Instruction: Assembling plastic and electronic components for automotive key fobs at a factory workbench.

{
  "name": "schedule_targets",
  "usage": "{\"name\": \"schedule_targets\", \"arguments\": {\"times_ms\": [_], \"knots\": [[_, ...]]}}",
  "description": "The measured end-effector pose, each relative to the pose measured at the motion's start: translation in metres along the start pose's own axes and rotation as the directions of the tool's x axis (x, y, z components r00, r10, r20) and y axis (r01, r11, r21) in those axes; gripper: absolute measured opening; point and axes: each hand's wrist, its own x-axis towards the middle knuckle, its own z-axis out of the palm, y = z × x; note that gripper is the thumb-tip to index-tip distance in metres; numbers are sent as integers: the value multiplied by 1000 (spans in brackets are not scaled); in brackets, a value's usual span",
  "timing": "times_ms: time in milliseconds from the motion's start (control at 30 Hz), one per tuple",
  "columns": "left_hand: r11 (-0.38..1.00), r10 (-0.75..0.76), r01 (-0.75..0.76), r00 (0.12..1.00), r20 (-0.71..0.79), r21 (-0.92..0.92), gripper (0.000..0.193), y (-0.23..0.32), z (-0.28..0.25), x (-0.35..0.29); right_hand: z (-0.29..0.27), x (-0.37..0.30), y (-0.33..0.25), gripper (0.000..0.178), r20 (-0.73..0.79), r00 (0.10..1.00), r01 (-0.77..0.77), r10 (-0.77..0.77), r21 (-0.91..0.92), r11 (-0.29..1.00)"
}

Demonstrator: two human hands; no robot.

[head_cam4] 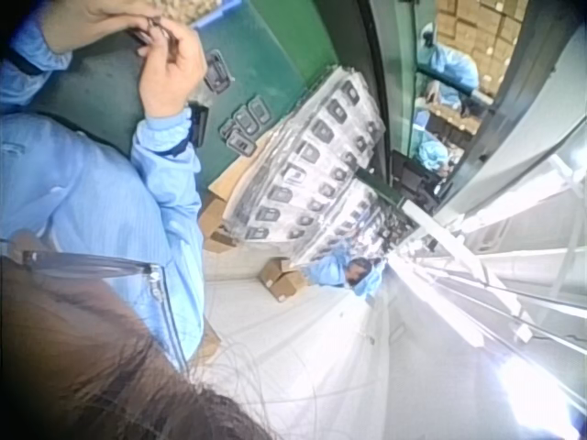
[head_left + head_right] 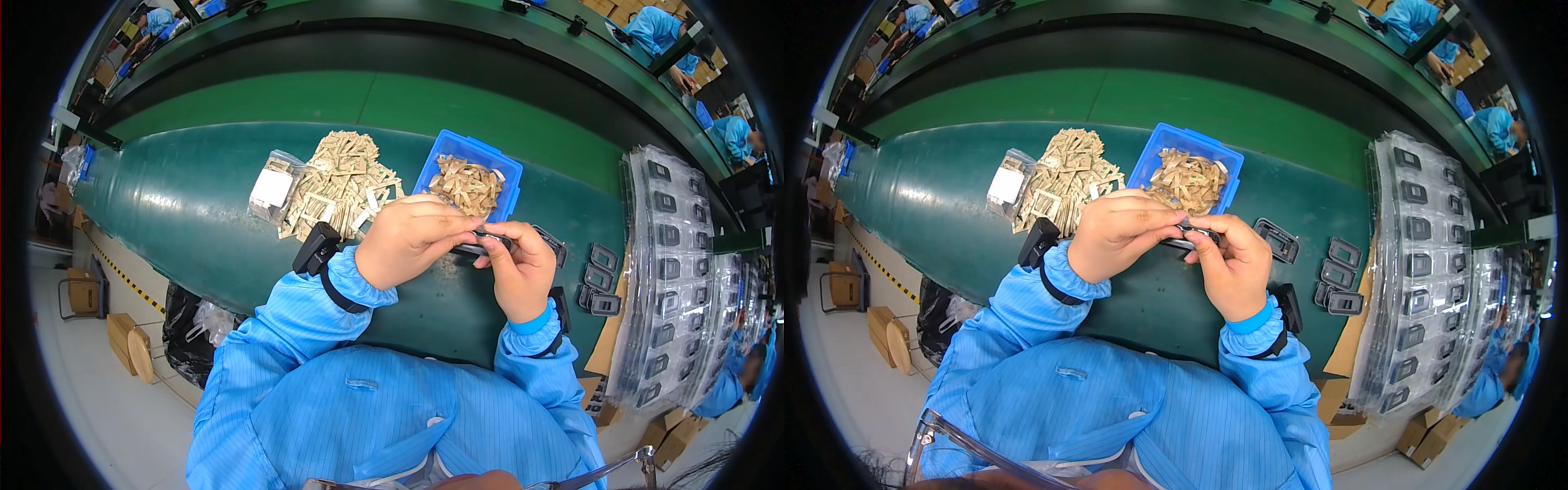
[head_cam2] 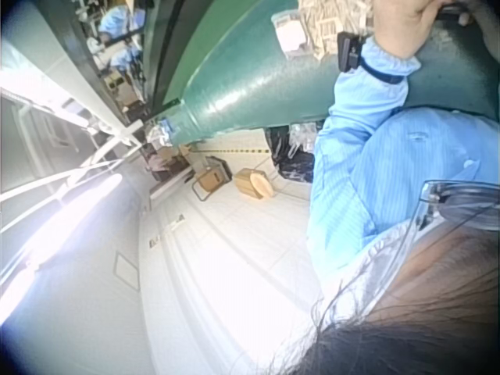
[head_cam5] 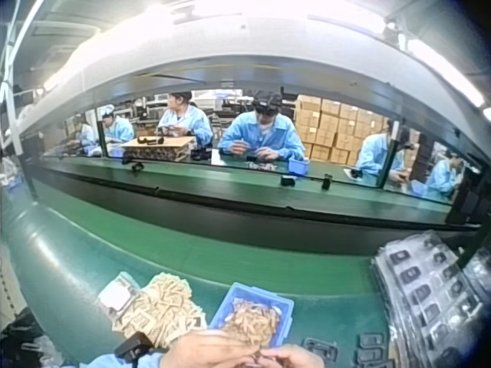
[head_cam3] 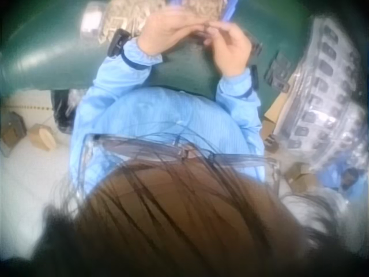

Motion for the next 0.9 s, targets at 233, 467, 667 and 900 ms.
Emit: {"name": "schedule_targets", "arguments": {"times_ms": [233, 467, 667, 900], "knots": [[1000, 3, -3, 1000, -15, -5, 26, 0, 1, 0, 1, 0, 0, 15, -12, 1000, -1, 0, -9, 1000], [1000, -13, 13, 1000, 18, -5, 24, 0, 2, -1, 1, -1, 1, 10, -34, 999, -11, 11, -1, 1000], [982, -186, 184, 980, 73, 35, 19, 6, 3, -4, 1, -2, -6, 20, -56, 974, -215, 219, 67, 974], [994, -81, 76, 995, 60, 79, 18, 5, 3, 0, -5, 2, -8, 30, 24, 948, -318, 318, 139, 938]]}}
